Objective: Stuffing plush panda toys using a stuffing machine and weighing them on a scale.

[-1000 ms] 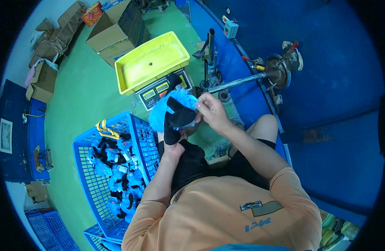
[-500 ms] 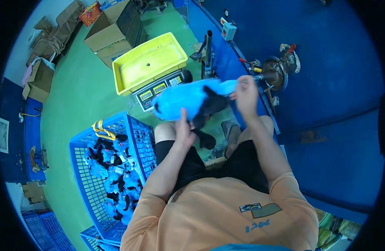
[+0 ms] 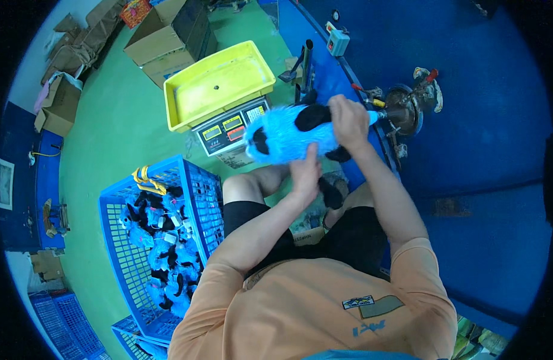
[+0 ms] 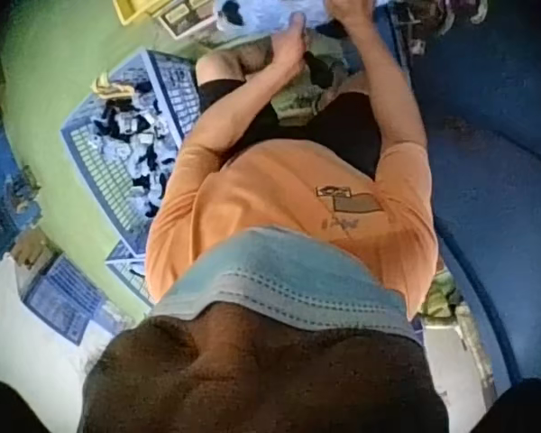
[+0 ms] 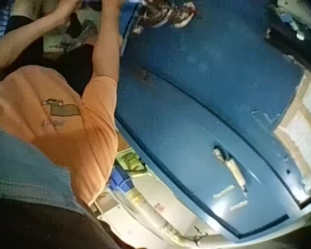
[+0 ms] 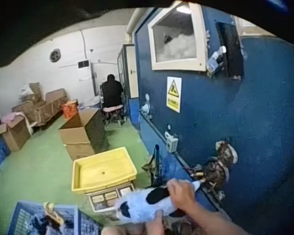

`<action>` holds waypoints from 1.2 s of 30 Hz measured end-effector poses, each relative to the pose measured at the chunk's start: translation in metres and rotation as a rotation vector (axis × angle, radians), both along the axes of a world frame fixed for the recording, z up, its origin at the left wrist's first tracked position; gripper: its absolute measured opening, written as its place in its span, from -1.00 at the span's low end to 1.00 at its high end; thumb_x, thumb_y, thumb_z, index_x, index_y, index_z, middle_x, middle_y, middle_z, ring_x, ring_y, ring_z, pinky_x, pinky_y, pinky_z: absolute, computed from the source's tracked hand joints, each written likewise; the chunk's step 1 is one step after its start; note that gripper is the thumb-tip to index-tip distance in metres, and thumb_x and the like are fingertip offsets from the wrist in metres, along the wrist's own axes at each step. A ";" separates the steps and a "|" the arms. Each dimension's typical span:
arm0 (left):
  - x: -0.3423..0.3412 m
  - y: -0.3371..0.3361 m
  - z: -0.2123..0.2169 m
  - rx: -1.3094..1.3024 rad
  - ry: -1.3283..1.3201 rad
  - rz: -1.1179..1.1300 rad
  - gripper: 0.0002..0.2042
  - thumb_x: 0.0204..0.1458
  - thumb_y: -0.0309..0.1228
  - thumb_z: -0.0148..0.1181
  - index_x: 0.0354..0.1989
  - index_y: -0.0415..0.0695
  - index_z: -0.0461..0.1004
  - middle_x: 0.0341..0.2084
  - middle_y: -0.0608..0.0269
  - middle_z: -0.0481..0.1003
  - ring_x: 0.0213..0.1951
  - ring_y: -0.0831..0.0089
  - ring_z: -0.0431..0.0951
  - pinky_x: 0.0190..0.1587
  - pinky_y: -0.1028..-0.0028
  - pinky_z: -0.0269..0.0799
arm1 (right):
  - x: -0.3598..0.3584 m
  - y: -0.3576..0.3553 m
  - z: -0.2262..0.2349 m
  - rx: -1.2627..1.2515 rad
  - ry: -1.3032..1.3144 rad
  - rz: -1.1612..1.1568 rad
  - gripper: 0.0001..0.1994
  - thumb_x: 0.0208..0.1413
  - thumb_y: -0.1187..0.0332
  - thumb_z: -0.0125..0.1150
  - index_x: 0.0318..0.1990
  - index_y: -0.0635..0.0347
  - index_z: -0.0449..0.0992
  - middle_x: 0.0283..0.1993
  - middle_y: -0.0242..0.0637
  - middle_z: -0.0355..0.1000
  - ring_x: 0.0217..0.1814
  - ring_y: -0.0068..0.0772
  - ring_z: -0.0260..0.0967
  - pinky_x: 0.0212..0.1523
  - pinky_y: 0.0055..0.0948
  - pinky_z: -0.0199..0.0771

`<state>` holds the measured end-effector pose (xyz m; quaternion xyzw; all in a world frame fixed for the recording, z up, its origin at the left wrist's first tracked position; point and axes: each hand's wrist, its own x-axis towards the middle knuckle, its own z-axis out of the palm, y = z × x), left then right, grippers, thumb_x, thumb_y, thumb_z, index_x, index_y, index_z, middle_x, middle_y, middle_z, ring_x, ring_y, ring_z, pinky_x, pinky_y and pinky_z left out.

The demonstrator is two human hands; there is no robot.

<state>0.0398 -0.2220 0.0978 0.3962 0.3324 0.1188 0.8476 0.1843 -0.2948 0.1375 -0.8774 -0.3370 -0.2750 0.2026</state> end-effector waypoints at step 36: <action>-0.112 0.122 0.011 -0.094 -0.181 0.121 -0.70 0.20 -0.09 0.26 -0.34 -0.01 0.34 -0.66 0.53 0.20 -0.68 0.69 0.08 -0.67 0.60 -0.02 | -0.035 0.019 0.028 -0.463 0.477 -0.066 -0.60 0.38 0.08 -0.19 0.10 0.06 0.50 -0.15 -0.05 0.58 -0.16 0.11 0.51 -0.16 0.01 0.43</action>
